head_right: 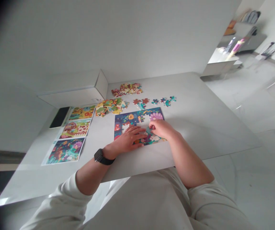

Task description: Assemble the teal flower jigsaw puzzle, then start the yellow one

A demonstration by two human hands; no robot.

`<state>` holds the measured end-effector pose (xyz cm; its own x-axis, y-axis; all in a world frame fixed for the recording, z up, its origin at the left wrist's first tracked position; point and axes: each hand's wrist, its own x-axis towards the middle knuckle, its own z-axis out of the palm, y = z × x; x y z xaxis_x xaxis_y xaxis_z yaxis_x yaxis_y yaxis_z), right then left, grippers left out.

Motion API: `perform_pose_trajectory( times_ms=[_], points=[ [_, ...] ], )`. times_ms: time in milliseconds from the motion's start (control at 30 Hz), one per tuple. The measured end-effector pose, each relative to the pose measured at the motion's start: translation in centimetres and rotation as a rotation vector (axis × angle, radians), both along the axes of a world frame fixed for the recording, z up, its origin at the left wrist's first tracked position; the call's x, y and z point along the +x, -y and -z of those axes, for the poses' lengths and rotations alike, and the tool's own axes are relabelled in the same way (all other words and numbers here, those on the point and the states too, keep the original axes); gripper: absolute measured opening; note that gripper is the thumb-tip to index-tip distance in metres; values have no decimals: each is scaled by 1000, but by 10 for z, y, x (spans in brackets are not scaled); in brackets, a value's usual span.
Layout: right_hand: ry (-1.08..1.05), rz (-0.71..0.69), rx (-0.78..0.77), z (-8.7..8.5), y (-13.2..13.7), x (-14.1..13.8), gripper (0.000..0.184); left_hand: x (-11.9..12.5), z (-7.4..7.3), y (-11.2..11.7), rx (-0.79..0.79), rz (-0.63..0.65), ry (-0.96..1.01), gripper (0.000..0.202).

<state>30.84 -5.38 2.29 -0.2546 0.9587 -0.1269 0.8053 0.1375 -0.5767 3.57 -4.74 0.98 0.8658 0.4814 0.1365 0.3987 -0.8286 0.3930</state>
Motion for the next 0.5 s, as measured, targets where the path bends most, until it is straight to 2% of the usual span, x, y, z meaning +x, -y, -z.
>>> perform_pose_trajectory(
  times_ms=[267, 367, 500],
  points=[
    [11, 17, -20, -5, 1, -2, 18, -2, -4, -3, 31, 12, 43, 44],
    [0, 13, 71, -9, -1, -1, 13, -9, -10, -10, 73, -82, 122, 42],
    [-82, 106, 210, -8, -4, 1, 9, -26, -18, -23, 142, -291, 217, 34]
  ],
)
